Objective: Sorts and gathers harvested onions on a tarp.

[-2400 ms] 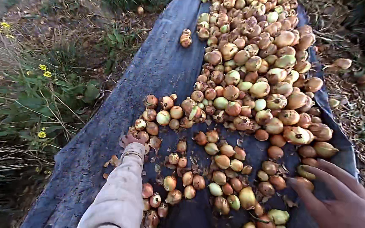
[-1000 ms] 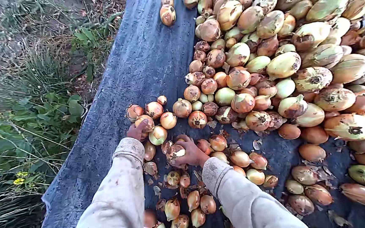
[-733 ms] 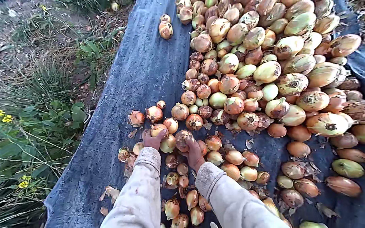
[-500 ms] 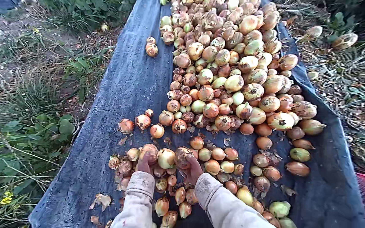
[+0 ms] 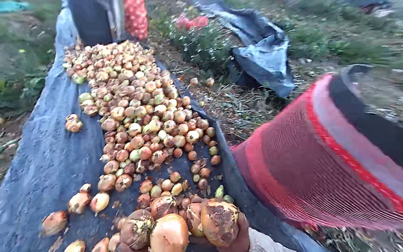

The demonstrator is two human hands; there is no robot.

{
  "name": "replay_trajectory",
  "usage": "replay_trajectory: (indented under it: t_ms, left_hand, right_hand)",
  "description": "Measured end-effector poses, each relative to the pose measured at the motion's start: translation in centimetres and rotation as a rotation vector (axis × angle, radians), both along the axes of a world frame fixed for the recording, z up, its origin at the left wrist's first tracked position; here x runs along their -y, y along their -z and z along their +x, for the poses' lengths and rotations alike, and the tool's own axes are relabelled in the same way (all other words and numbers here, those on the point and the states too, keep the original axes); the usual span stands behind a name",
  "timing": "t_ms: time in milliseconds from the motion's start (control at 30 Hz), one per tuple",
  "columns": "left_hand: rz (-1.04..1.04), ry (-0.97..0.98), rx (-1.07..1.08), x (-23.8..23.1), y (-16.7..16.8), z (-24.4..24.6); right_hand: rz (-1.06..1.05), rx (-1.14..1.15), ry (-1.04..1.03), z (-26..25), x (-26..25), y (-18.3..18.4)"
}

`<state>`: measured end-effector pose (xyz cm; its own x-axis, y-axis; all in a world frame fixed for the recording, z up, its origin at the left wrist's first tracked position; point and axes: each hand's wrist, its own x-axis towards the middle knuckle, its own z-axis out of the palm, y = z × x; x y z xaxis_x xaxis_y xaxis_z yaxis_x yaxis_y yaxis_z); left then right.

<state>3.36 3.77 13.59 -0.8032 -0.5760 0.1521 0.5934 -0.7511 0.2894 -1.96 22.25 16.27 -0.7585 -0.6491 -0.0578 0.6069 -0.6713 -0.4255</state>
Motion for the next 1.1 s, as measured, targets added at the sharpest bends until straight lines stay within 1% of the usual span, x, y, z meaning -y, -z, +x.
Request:
replay_trajectory:
  t_ms: [33,67,100,133,167,200,233,267,300,333,367,400,433,467,500,533,567,600,633,667,700,733,767,833,867,900,967,1000,1033,1067,1100]
  left_hand:
    - [0.088,-0.034,0.092,-2.6,-5.7,-2.2]
    - [0.070,-0.054,0.113,-5.1,-10.7,-3.7]
    - [-0.033,-0.093,0.063,-7.3,-14.7,-5.1]
    - [-0.135,-0.084,-0.072,-9.2,-17.4,-6.5]
    - [-0.305,-0.010,-0.300,-10.1,-18.5,-8.3]
    - [-0.367,0.009,-0.447,-12.4,-21.0,-10.1]
    - [-0.389,0.057,-0.533,-15.4,-24.0,-11.4]
    - [-0.393,0.134,-0.521,-18.7,-27.0,-12.0]
    - [-0.341,0.268,-0.434,-21.8,-29.8,-12.4]
    - [-0.405,0.371,-0.327,-24.3,-32.0,-13.0]
    - [-0.524,0.411,-0.225,-26.3,-33.2,-13.7]
    - [-0.685,0.422,-0.123,-27.5,-33.6,-14.2]
    - [-0.819,0.421,-0.015,-27.9,-33.4,-14.3]
    - [-0.945,0.361,0.046,-27.8,-32.2,-14.1]
    - [-1.081,0.251,0.069,-27.2,-30.0,-13.7]
    - [-1.227,0.124,0.078,-26.2,-26.9,-12.9]
    - [-1.351,0.023,0.094,-25.1,-23.0,-11.9]
    - [-1.448,-0.060,0.140,-24.0,-18.3,-10.8]
    - [-1.513,-0.077,0.206,-22.9,-13.4,-9.2]
    - [-1.567,-0.013,0.306,-21.7,-8.9,-7.4]
    - [-1.609,0.079,0.406,-20.3,-4.9,-5.4]
    - [-1.664,0.167,0.478,-18.7,-1.5,-3.1]
    - [-1.726,0.237,0.521,-16.8,1.3,-1.1]
    - [-1.854,0.325,0.602,-12.7,5.4,2.5]
    - [-1.896,0.374,0.682,-10.8,7.1,4.2]
    - [-1.934,0.438,0.783,-9.2,8.6,5.9]
    - [-1.995,0.596,0.954,-7.3,10.4,9.5]
    - [-2.021,0.657,1.003,-6.9,10.6,10.6]
    - [-2.038,0.687,1.030,-6.9,10.6,10.7]
    - [-2.035,0.719,1.058,-7.1,10.2,10.4]
    - [-2.023,0.778,1.108,-7.5,9.9,9.7]
  right_hand:
    - [-0.008,-0.209,0.087,-0.7,-1.6,-2.2]
    - [0.067,-0.453,0.195,-1.3,-3.3,-5.1]
    - [0.168,-0.706,0.332,-1.8,-5.1,-8.3]
    - [0.267,-0.906,0.504,-2.1,-7.0,-11.4]
    - [0.325,-1.081,0.682,-2.6,-9.0,-13.6]
    - [0.347,-1.243,0.788,-3.3,-11.5,-15.0]
    - [0.384,-1.273,0.891,-2.8,-13.7,-17.4]
    - [0.439,-1.263,1.041,-1.9,-15.5,-20.1]
    - [0.497,-1.277,1.244,-1.8,-17.0,-22.4]
    - [0.530,-1.319,1.453,-2.5,-18.5,-24.1]
    - [0.532,-1.372,1.646,-3.9,-20.2,-25.3]
    - [0.566,-1.398,1.762,-5.2,-22.0,-26.1]
    - [0.679,-1.389,1.829,-6.1,-23.7,-26.3]
    - [0.868,-1.344,1.861,-6.8,-25.1,-26.1]
    - [1.156,-1.266,1.819,-7.0,-26.3,-25.5]
    - [1.510,-1.187,1.649,-6.8,-27.3,-24.7]
    - [1.859,-1.121,1.345,-6.5,-28.0,-24.3]
    - [2.152,-1.075,0.997,-6.2,-27.9,-24.3]
    - [2.334,-1.045,0.686,-6.1,-27.3,-24.6]
    - [2.399,-0.982,0.427,-6.1,-26.6,-25.2]
    - [2.422,-0.936,0.286,-6.0,-26.4,-25.6]
    - [2.439,-0.922,0.274,-5.9,-26.4,-25.5]
    - [2.455,-0.948,0.363,-5.7,-26.6,-25.0]
    - [2.445,-1.114,0.698,-5.5,-27.3,-23.1]
    - [2.421,-1.187,0.858,-5.6,-27.4,-22.3]
    - [2.399,-1.221,0.975,-5.7,-27.3,-21.8]
    - [2.378,-1.234,1.142,-5.6,-26.6,-20.6]
    - [2.337,-1.265,1.287,-5.6,-26.0,-19.4]
    - [2.299,-1.302,1.422,-5.9,-25.3,-18.0]
    - [2.271,-1.325,1.502,-6.1,-24.8,-16.6]
    - [2.224,-1.347,1.529,-6.3,-24.3,-15.1]
